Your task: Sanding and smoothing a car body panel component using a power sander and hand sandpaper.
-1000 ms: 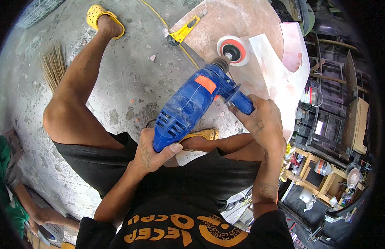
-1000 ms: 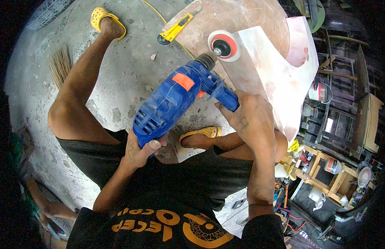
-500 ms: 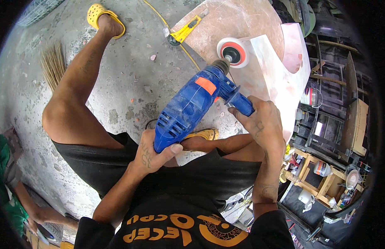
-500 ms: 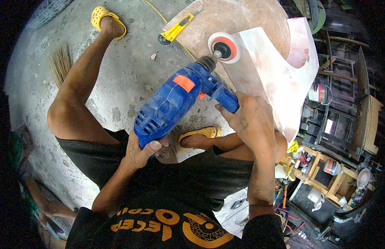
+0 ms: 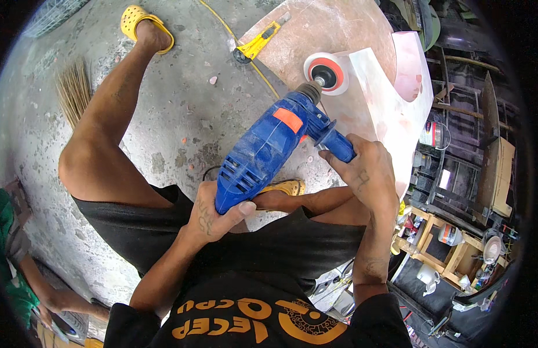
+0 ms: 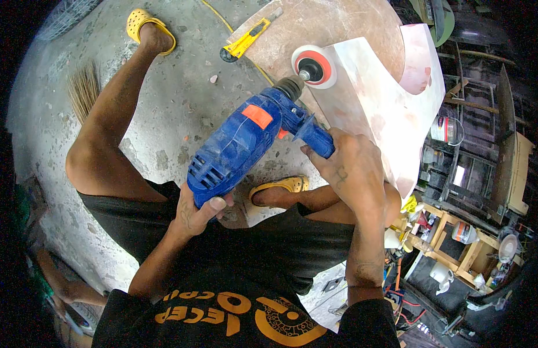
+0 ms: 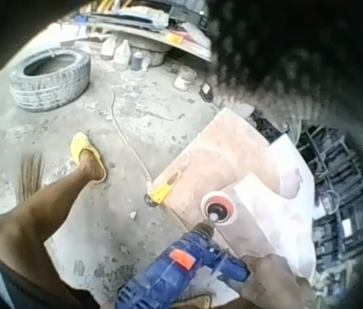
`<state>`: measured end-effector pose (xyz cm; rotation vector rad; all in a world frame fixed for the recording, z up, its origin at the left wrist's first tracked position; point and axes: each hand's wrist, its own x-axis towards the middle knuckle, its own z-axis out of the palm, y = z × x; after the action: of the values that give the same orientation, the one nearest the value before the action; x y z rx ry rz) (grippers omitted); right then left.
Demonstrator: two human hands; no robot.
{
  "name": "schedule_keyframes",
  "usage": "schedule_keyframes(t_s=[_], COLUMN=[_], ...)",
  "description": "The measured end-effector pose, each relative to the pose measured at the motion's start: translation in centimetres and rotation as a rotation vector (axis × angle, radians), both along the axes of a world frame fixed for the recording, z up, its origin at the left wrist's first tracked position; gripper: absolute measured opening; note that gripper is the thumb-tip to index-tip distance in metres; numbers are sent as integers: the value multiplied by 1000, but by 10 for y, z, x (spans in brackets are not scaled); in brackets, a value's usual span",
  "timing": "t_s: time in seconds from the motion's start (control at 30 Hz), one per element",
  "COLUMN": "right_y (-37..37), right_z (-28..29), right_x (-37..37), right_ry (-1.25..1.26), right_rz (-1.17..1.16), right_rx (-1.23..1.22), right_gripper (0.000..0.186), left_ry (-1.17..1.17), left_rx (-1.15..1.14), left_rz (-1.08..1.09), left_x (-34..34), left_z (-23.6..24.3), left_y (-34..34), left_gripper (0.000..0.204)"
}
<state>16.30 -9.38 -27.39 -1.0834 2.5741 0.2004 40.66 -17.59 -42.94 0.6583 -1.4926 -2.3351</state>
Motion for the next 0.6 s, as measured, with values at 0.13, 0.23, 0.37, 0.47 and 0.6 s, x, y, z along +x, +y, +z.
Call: schedule_keyframes(t_s=[0.13, 0.23, 0.37, 0.47, 0.6], right_y=[2, 5, 10, 11, 11], right_z=[-2, -1, -1, 2, 5], right_x=[0, 1, 2, 2, 3], right_ry=[-3, 8, 51, 52, 61], right_rz=[-5, -6, 9, 2, 7], right_rx=[10, -13, -89, -99, -64], right_gripper=[36, 35, 35, 34, 34], left_ry=[-14, 18, 43, 48, 49], left_rx=[-10, -44, -57, -73, -55], left_rz=[-9, 18, 15, 3, -3], left_x=[0, -2, -1, -1, -2], left_z=[-1, 2, 2, 1, 1], left_y=[2, 1, 2, 2, 2], left_gripper=[46, 44, 43, 43, 42])
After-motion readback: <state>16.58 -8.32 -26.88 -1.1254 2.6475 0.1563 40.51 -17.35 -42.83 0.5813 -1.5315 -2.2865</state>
